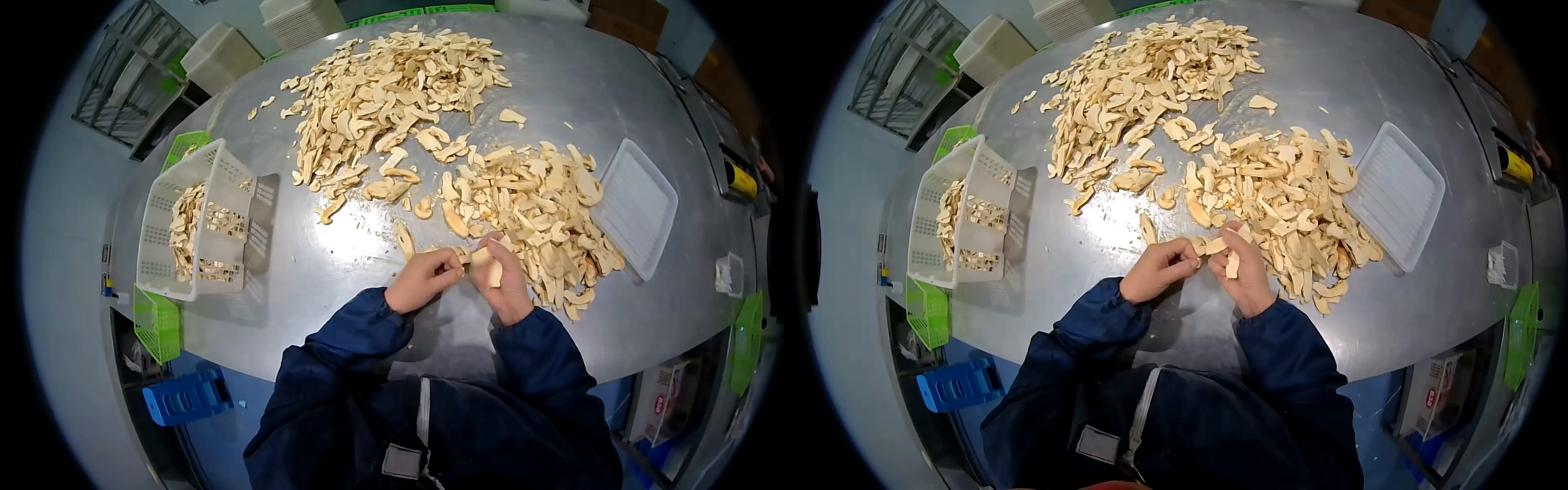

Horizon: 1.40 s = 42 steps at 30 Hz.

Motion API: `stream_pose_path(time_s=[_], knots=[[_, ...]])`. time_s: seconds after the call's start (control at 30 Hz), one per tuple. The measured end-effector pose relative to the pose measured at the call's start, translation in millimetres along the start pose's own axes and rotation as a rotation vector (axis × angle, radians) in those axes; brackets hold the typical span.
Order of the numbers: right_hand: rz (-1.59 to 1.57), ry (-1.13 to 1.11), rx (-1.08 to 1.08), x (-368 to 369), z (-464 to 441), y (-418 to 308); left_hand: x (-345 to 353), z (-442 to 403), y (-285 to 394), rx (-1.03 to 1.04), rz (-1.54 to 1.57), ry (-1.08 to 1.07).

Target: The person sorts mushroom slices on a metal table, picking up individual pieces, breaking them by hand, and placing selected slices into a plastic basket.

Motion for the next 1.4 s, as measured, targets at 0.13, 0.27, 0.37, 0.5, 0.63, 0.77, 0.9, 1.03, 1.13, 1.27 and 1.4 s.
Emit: stream_pose_path(time_s=[0.13,0.27,0.37,0.5,0.63,0.77,0.9,1.03,1.13,1.27,1.4], knots=[[-0.004,0.0,-0.015,-3,-2,-2,-57,-19,1,-0.044,-0.419,0.378],[0.026,-0.007,0.006,1,0,1,-139,-33,-3,0.206,-0.942,0.896],[0.017,-0.009,0.018,5,2,2,-161,-46,-26,0.109,-0.941,0.796],[0.053,-0.033,0.044,4,4,3,-155,-42,-32,0.073,-0.711,0.676],[0.099,-0.058,0.042,6,6,2,-99,-13,4,0.268,-0.858,0.645],[0.092,-0.079,0.047,4,5,6,-86,2,4,0.234,-0.693,0.437],[0.086,-0.128,0.098,6,4,12,-106,-2,-5,0.131,-0.622,0.49],[0.044,-0.165,0.194,13,11,14,-89,-18,-3,0.16,-0.664,0.44],[0.053,-0.157,0.193,14,12,13,-82,-22,2,0.122,-0.693,0.434],[0.041,-0.173,0.196,10,10,16,-88,-22,-7,0.016,-0.541,0.417],[-0.012,-0.209,0.222,7,8,20,-93,-12,-10,-0.01,-0.339,0.403]])
Point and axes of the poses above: each hand's wrist, its own z-axis away from the middle knuckle, its own x-axis out of the palm, y = z × x, the point moved 7 cm from there along -z, towards the middle knuckle, and after that the axes turned 9 degrees about -x, right-handed, at the moved point
